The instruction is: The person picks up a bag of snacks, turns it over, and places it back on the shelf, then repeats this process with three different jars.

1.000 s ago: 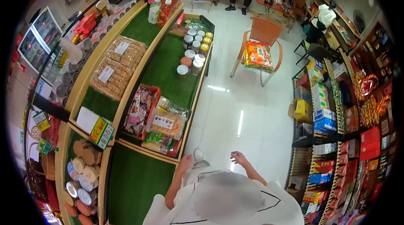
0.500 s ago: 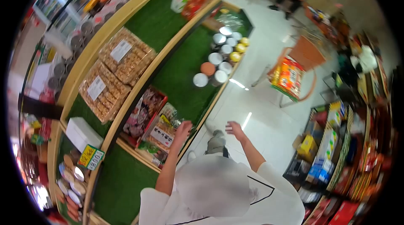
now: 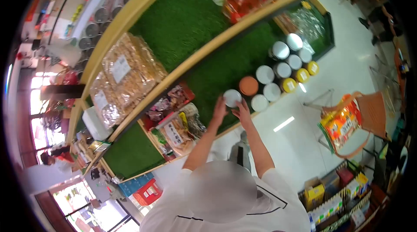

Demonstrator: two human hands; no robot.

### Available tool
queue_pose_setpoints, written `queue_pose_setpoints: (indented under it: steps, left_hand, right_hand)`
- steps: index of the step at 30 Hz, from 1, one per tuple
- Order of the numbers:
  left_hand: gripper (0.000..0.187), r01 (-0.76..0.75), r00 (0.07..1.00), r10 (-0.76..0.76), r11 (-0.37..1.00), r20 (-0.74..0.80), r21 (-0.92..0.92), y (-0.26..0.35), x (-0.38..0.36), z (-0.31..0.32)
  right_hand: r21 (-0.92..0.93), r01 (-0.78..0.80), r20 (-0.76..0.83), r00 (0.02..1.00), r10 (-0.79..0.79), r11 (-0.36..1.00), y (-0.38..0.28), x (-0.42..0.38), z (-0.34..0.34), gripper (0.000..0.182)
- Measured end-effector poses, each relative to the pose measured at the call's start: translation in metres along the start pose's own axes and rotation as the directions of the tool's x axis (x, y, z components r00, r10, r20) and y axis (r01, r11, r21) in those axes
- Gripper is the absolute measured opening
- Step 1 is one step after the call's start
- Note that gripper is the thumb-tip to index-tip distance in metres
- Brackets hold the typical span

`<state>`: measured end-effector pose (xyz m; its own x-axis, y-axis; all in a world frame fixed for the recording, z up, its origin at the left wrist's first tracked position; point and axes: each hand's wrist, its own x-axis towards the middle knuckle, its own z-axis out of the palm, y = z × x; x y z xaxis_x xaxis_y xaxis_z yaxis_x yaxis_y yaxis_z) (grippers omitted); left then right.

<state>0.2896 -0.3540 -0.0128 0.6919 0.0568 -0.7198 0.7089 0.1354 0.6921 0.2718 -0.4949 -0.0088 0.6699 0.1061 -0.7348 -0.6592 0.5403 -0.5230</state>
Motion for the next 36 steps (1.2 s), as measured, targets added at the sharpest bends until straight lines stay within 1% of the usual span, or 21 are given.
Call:
queue_pose_setpoints:
  steps: [1, 2, 3, 5, 6, 7, 8, 9, 10, 12, 13, 15, 18, 21, 24, 25, 27, 30, 31, 34, 36]
  left_hand:
    - [0.058, -0.077, 0.995, 0.080, 0.996, 0.059, -0.051, -0.015, 0.015, 0.001]
    - [0.051, -0.071, 0.997, 0.070, 0.994, -0.013, -0.086, 0.010, -0.009, 0.018]
    - [0.047, -0.151, 0.989, 0.149, 0.982, -0.026, -0.118, 0.004, 0.000, 0.020]
    - [0.039, -0.279, 0.960, 0.273, 0.955, -0.069, -0.097, 0.003, -0.005, 0.021]
    - [0.036, -0.282, 0.958, 0.280, 0.959, -0.063, -0.024, 0.000, -0.009, 0.015]
    - [0.036, -0.411, 0.881, 0.453, 0.874, -0.133, 0.259, 0.003, -0.018, 0.014]
    - [0.038, -0.506, 0.840, 0.527, 0.847, -0.129, 0.164, -0.002, -0.021, 0.008]
    - [0.038, -0.460, 0.860, 0.495, 0.857, -0.126, 0.232, -0.014, -0.019, -0.007]
    - [0.038, -0.505, 0.827, 0.541, 0.835, -0.155, 0.218, -0.017, -0.031, -0.016]
    - [0.033, -0.528, 0.786, 0.572, 0.818, -0.233, 0.227, -0.002, -0.079, -0.039]
    - [0.033, -0.535, 0.772, 0.580, 0.814, -0.261, 0.227, 0.002, -0.105, -0.057]
    - [0.033, -0.555, 0.733, 0.603, 0.798, -0.316, 0.234, 0.000, -0.153, -0.099]
    - [0.037, -0.642, 0.685, 0.592, 0.766, -0.424, 0.034, -0.035, -0.223, -0.174]
    - [0.046, -0.731, 0.481, 0.625, 0.673, -0.614, 0.112, -0.078, -0.311, -0.240]
    - [0.051, -0.598, 0.470, 0.492, 0.788, -0.733, 0.146, -0.160, -0.382, -0.306]
    - [0.052, -0.617, 0.397, 0.494, 0.768, -0.773, 0.174, -0.185, -0.399, -0.329]
    - [0.054, -0.637, 0.260, 0.454, 0.744, -0.852, 0.201, -0.240, -0.433, -0.354]
    - [0.057, -0.601, 0.251, 0.309, 0.792, -0.917, 0.102, -0.298, -0.486, -0.394]
    - [0.058, -0.596, 0.175, 0.320, 0.787, -0.931, 0.158, -0.300, -0.512, -0.405]
    - [0.061, -0.577, 0.247, 0.195, 0.817, -0.949, 0.018, -0.311, -0.560, -0.440]
    - [0.064, -0.567, 0.205, 0.232, 0.820, -0.951, 0.078, -0.320, -0.573, -0.468]
  right_hand:
    - [0.003, 0.014, 0.035, 0.999, -0.014, 1.000, 0.001, 0.005, 0.000, 0.069]
    - [0.036, 0.034, 0.064, 0.997, -0.036, 0.999, 0.000, 0.005, 0.002, 0.066]
    - [0.058, 0.101, 0.085, 0.991, -0.106, 0.993, 0.002, 0.011, 0.003, 0.063]
    - [0.092, 0.146, 0.102, 0.983, -0.155, 0.985, 0.010, 0.019, 0.005, 0.067]
    - [0.081, 0.161, 0.103, 0.980, -0.169, 0.984, 0.012, 0.014, 0.009, 0.071]
    - [0.042, 0.178, 0.095, 0.979, -0.182, 0.983, 0.015, 0.011, 0.014, 0.073]
    - [0.049, 0.197, 0.073, 0.977, -0.200, 0.979, 0.018, 0.001, 0.024, 0.073]
    - [0.071, 0.158, 0.065, 0.984, -0.163, 0.985, 0.024, -0.004, 0.030, 0.071]
    - [0.061, 0.158, 0.109, 0.980, -0.164, 0.986, 0.027, -0.020, 0.040, 0.067]
    - [0.057, 0.154, 0.194, 0.967, -0.163, 0.986, 0.039, -0.050, 0.061, 0.059]
    - [0.006, 0.192, 0.171, 0.967, -0.190, 0.981, 0.053, -0.062, 0.073, 0.055]
    - [0.033, 0.130, 0.237, 0.962, -0.134, 0.991, 0.075, -0.097, 0.103, 0.047]
    - [-0.168, 0.075, 0.326, 0.945, -0.017, 0.983, 0.133, -0.147, 0.157, 0.045]
    - [-0.340, 0.076, 0.516, 0.849, 0.119, 0.937, 0.208, -0.201, 0.198, 0.049]
    - [-0.464, 0.053, 0.648, 0.701, 0.298, 0.884, 0.298, -0.255, 0.226, 0.048]
    - [-0.491, 0.024, 0.664, 0.658, 0.356, 0.871, 0.330, -0.270, 0.235, 0.048]
    - [-0.573, -0.040, 0.656, 0.576, 0.487, 0.819, 0.390, -0.302, 0.244, 0.048]
    - [-0.704, -0.057, 0.614, 0.452, 0.647, 0.708, 0.464, -0.345, 0.266, 0.047]
    - [-0.737, -0.062, 0.585, 0.440, 0.681, 0.673, 0.484, -0.359, 0.275, 0.046]
    - [-0.801, -0.082, 0.508, 0.429, 0.747, 0.593, 0.527, -0.387, 0.306, 0.044]
    - [-0.836, -0.088, 0.455, 0.441, 0.774, 0.541, 0.548, -0.395, 0.327, 0.043]
